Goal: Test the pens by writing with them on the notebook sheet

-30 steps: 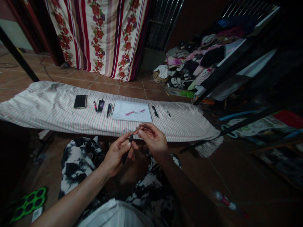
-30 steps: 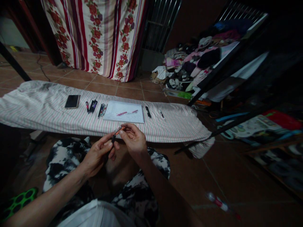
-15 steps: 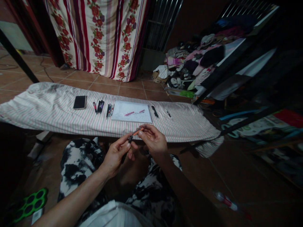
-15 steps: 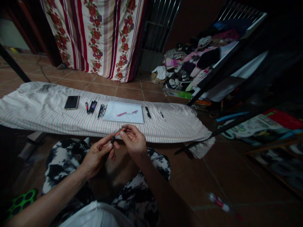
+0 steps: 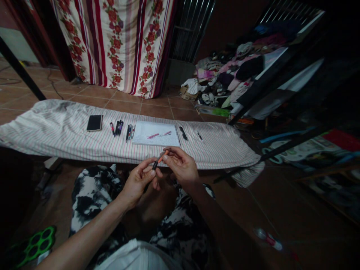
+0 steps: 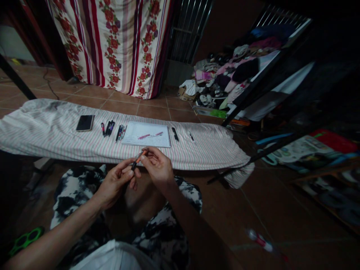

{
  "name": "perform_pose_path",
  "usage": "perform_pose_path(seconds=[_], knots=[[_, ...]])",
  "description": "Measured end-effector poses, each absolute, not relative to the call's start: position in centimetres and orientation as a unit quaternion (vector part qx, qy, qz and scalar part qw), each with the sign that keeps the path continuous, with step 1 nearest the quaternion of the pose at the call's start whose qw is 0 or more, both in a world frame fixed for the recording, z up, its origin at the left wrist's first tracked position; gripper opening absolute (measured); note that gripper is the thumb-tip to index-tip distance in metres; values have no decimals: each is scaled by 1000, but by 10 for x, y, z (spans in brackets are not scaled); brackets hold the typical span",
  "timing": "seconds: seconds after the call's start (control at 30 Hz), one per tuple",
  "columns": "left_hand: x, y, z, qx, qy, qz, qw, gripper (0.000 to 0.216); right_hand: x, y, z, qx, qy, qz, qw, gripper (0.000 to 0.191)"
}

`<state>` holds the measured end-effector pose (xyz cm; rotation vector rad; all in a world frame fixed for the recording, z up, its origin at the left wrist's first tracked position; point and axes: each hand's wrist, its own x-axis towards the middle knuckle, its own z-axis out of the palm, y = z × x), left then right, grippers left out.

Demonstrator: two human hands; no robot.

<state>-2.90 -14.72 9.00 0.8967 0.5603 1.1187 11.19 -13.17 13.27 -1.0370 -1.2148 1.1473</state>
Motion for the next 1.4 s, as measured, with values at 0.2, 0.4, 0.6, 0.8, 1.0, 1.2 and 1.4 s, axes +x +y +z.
perform_pose_path(seconds=[0.2, 0.4, 0.6, 0.8, 1.0, 1.2, 1.4], knots=[[-32, -144, 92, 413, 248, 513, 711, 34, 110, -132, 136, -436, -516, 484, 557, 27], [-32, -144, 93, 415, 261, 524, 697, 36, 103, -131, 134, -451, -495, 473, 572, 25], [-32, -146, 89, 419, 283, 526, 684, 37, 99, -131, 134, -470, -480, 488, 557, 25], [-32, -148, 91, 414, 296, 522, 685, 38, 99, -129, 135, -465, -476, 507, 548, 22], [-33, -149, 90, 408, 308, 522, 683, 41, 97, -128, 134, -473, -485, 507, 533, 23], [-32, -151, 92, 404, 325, 521, 678, 40, 92, -129, 131, -492, -463, 496, 545, 26], [-33, -152, 91, 416, 342, 512, 669, 41, 94, -129, 129, -491, -464, 503, 539, 27]])
